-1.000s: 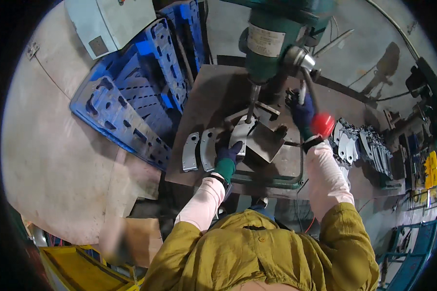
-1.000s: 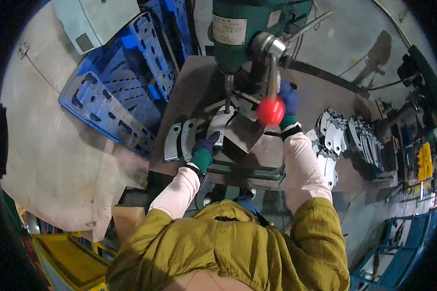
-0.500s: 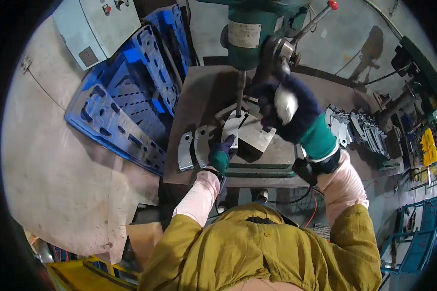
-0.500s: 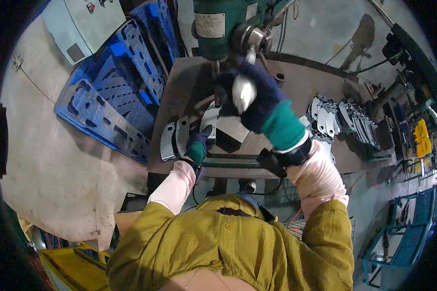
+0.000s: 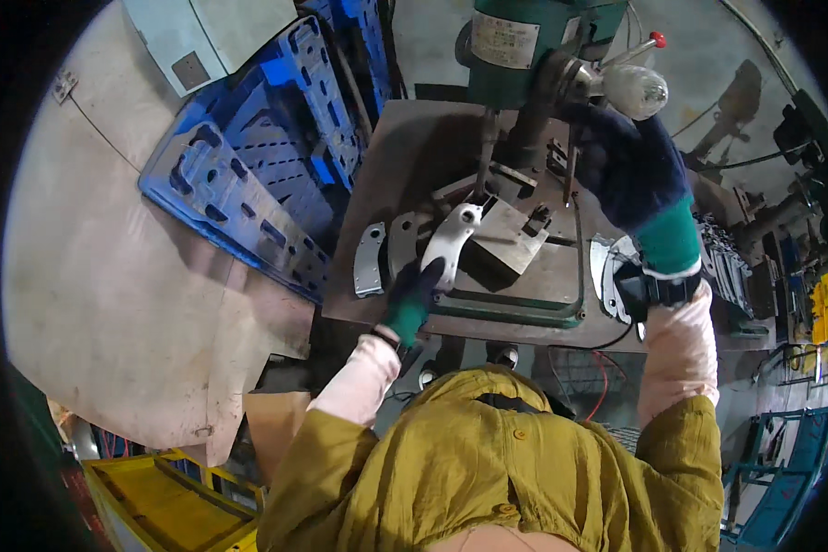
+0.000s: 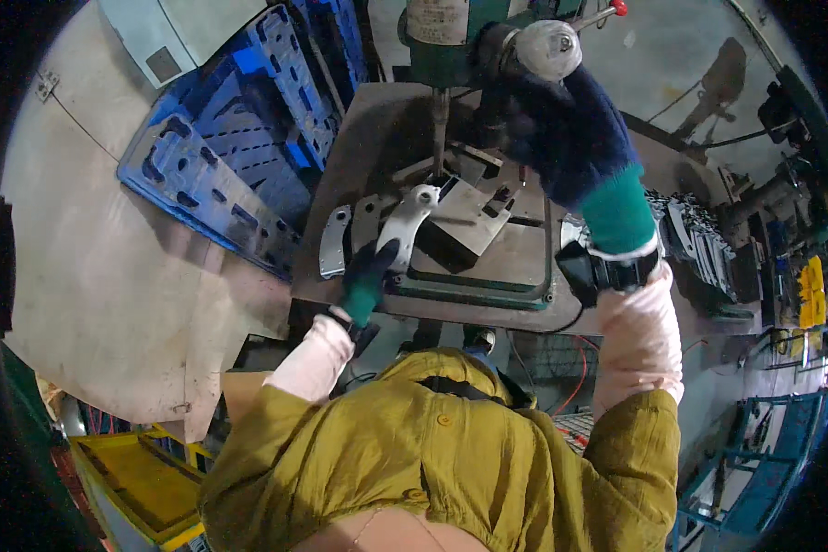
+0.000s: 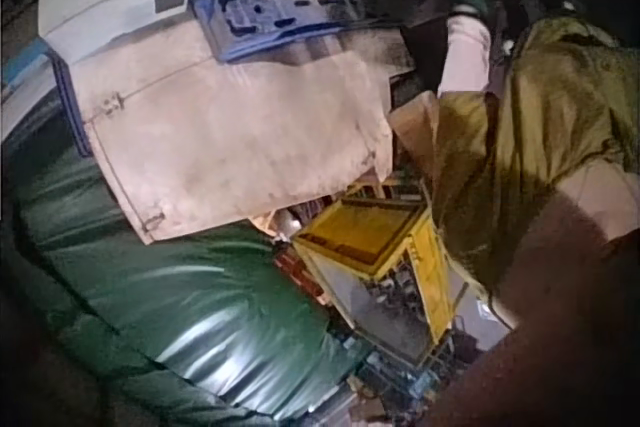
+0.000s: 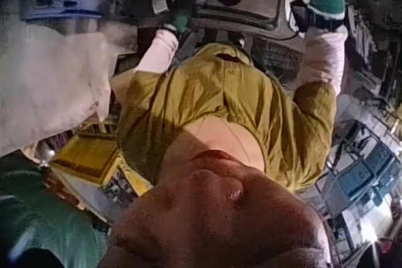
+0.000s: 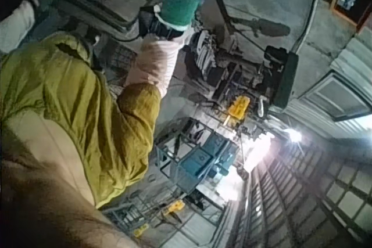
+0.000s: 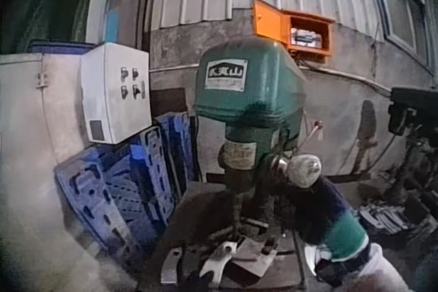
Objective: Positioning metal plates under a drill press and pulling the lever to drill holes.
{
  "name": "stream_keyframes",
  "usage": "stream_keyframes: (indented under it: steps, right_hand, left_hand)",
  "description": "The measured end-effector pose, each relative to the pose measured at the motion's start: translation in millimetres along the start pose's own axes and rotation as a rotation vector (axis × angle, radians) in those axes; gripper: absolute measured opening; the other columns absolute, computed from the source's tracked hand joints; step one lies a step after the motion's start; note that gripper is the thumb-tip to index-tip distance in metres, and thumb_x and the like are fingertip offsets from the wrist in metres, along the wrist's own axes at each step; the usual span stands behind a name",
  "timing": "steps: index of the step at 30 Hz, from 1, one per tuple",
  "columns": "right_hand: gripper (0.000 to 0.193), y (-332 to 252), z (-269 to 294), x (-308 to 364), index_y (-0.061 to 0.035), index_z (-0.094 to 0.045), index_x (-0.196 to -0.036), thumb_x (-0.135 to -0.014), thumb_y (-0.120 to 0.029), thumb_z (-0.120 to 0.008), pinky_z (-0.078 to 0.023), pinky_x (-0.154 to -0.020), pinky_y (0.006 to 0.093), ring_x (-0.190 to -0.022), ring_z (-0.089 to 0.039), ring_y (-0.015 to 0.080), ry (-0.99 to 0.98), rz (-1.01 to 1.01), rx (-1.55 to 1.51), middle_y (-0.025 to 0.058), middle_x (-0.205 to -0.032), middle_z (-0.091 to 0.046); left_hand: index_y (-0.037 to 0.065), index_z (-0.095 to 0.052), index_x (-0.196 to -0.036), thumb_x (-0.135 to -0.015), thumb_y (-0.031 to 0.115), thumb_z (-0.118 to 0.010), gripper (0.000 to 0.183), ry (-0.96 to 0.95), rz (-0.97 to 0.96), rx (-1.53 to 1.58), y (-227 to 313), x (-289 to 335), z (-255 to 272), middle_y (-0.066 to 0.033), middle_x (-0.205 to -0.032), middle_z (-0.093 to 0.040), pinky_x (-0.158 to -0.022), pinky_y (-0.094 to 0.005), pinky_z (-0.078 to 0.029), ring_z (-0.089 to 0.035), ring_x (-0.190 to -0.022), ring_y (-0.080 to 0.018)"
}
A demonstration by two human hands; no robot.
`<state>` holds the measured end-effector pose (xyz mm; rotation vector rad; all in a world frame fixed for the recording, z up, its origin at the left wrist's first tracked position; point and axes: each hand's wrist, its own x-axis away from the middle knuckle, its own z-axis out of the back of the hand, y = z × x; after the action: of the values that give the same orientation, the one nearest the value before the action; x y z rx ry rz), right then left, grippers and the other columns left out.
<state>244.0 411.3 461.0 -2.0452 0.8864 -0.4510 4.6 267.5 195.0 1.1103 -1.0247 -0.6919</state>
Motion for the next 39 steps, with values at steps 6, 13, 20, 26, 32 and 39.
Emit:
stream_keyframes:
  steps: [6, 13, 20, 26, 32, 39]
  right_hand:
    - [0.052, 47.1, 105.4, 43.5, -0.0026, -0.062, -0.117, -0.098, -0.048, -0.047, -0.051, -0.067, 0.0312, -0.078, -0.064, 0.017, 0.192, -0.105, -0.08, 0.0075, -0.094, -0.068]
    - [0.049, 92.9, 165.1, 88.4, -0.0017, -0.06, -0.115, -0.097, -0.046, -0.05, -0.045, -0.06, 0.0259, -0.068, -0.055, 0.0135, 0.488, -0.107, -0.177, 0.0011, -0.082, -0.06]
    - [0.047, 104.5, 219.4, 144.3, -0.003, -0.061, -0.112, -0.097, -0.046, -0.052, -0.049, -0.063, 0.0302, -0.068, -0.058, 0.0151, 0.677, -0.029, -0.083, 0.0018, -0.081, -0.062]
    - [0.043, 147.9, 314.1, 177.3, -0.0065, -0.066, -0.096, -0.088, -0.049, -0.065, -0.054, -0.06, 0.04, -0.069, -0.065, 0.0256, 0.975, -0.148, -0.019, 0.0095, -0.081, -0.067]
    - [0.055, 176.6, 321.5, 183.2, -0.0026, -0.06, -0.116, -0.083, -0.046, -0.067, -0.054, -0.071, 0.0418, -0.079, -0.066, 0.0291, 1.109, -0.203, 0.819, 0.0143, -0.094, -0.068]
    - [0.113, 155.7, 302.1, 167.8, -0.0007, -0.026, -0.147, -0.063, -0.057, -0.078, -0.024, -0.113, 0.0527, -0.139, -0.031, 0.0418, 0.744, -0.582, 1.878, 0.0226, -0.149, -0.034]
  left_hand:
    - [-0.001, -0.064, -0.114, -0.091, 0.059, -0.05, 0.066, 0.525, 0.002, -0.548, -55.7, -23.8, 87.8, -0.0246, -0.107, -0.066, -0.085, -0.0447, -0.049, -0.064, -0.099, -0.0398]
    - [-0.003, -0.062, -0.117, -0.091, 0.064, -0.043, 0.074, 0.575, 0.113, -0.539, -80.9, -59.6, 111.5, -0.0249, -0.122, -0.06, -0.096, -0.0434, -0.045, -0.056, -0.116, -0.0408]
    - [-0.002, -0.05, -0.135, -0.091, 0.061, -0.052, 0.076, 0.779, -0.102, -0.491, -112.9, -69.6, 90.3, -0.0175, -0.138, -0.054, -0.101, -0.0359, -0.041, -0.052, -0.124, -0.0313]
    - [0.005, -0.055, -0.131, -0.084, 0.039, -0.068, 0.06, 0.541, -0.433, -0.718, -167.1, -77.5, 122.7, -0.0184, -0.134, -0.055, -0.103, -0.0385, -0.04, -0.051, -0.125, -0.0322]
    - [0.01, -0.062, -0.118, -0.084, 0.022, -0.064, 0.036, 0.394, -0.074, -1.525, -161.3, -89.0, 124.9, -0.0169, -0.119, -0.062, -0.092, -0.0411, -0.048, -0.059, -0.11, -0.0331]
    - [0.0, -0.065, -0.099, -0.091, 0.019, -0.056, 0.022, 0.495, -0.087, -0.106, -128.2, -86.2, 110.3, -0.0138, -0.097, -0.064, -0.078, -0.0356, -0.047, -0.059, -0.087, -0.0241]
